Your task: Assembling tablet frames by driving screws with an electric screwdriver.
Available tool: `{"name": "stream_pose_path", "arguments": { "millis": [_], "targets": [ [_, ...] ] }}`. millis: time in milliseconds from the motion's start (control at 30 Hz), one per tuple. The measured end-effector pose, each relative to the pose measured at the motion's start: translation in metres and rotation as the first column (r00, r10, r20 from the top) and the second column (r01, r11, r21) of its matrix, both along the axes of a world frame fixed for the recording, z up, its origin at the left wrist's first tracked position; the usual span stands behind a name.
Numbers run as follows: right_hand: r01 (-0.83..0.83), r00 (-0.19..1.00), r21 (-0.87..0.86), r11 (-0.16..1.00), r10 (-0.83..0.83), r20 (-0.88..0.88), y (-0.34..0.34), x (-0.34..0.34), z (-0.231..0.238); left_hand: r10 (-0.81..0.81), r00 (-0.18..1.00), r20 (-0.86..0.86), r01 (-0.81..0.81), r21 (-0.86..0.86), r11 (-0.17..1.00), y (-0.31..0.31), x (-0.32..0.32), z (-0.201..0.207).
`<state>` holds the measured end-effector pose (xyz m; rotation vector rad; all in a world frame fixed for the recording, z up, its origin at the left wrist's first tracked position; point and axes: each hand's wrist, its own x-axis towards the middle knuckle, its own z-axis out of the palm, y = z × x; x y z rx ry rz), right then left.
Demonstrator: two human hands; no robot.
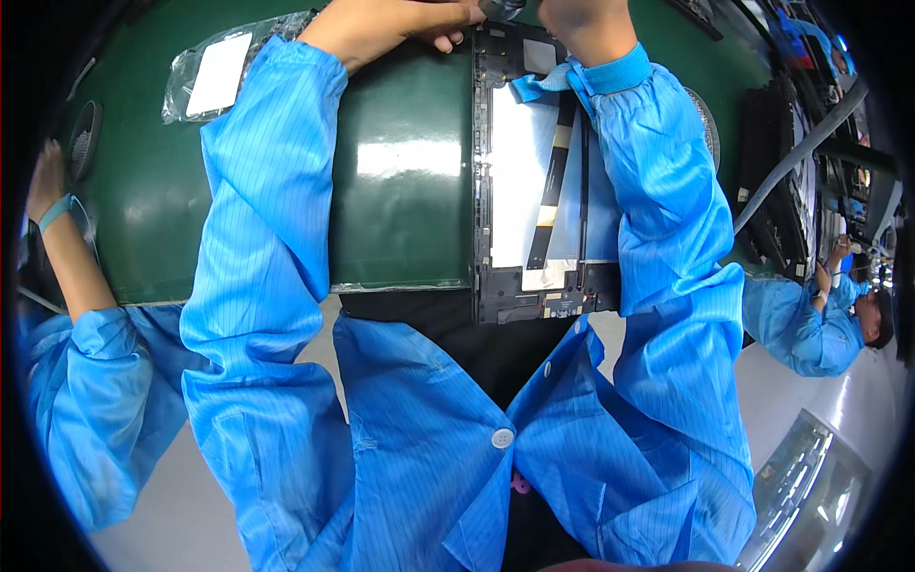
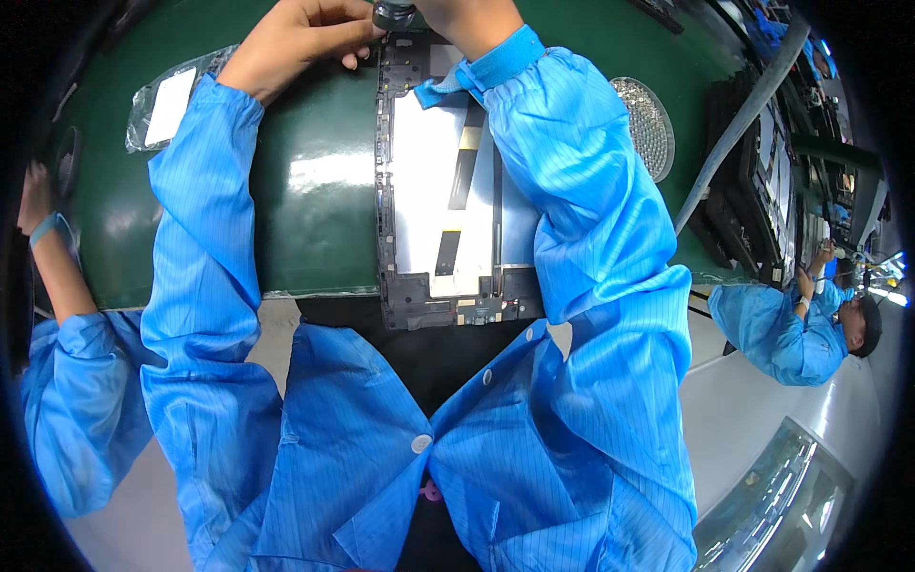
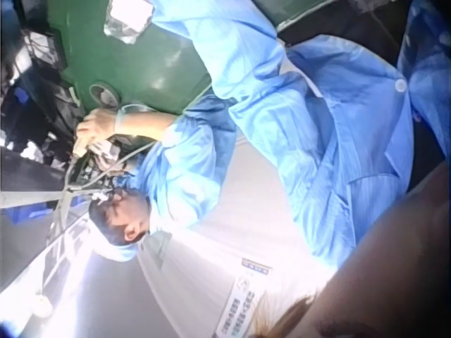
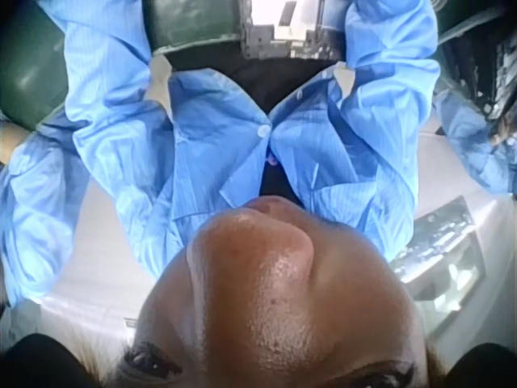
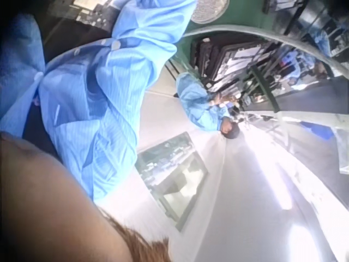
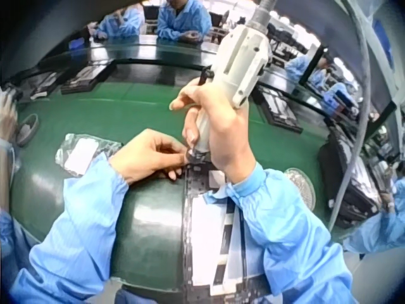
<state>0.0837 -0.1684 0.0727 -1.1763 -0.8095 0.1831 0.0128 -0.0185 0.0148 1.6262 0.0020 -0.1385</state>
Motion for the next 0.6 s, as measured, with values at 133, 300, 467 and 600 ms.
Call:
{"name": "stream_pose_path", "arguments": {
  "millis": [133, 300, 467, 600],
  "targets": [
    [-0.066, 0.996, -0.004, 0.998, 0.066, -0.056, 0.005, 0.001, 0.0, -0.02, 0.999, 0.037, 0.021, -0.014, 1.0, 0.005, 0.0, -0.005],
    [-0.056, 0.997, -0.013, 0.998, 0.055, -0.058, 0.001, 0.0, 0.003, -0.011, 0.999, 0.044, 0.011, 0.004, 1.0, 0.004, 0.003, -0.009],
    [-0.031, 0.994, -0.002, 1.0, 0.03, -0.109, 0.001, -0.007, 0.003, -0.076, 0.991, 0.106, 0.075, 0.017, 0.997, 0.003, -0.003, -0.005],
    [-0.029, 0.994, -0.028, 0.999, 0.026, -0.107, -0.003, -0.012, 0.005, -0.033, 0.997, 0.067, 0.032, 0.013, 0.999, -0.003, -0.008, -0.002]
  ]
}}
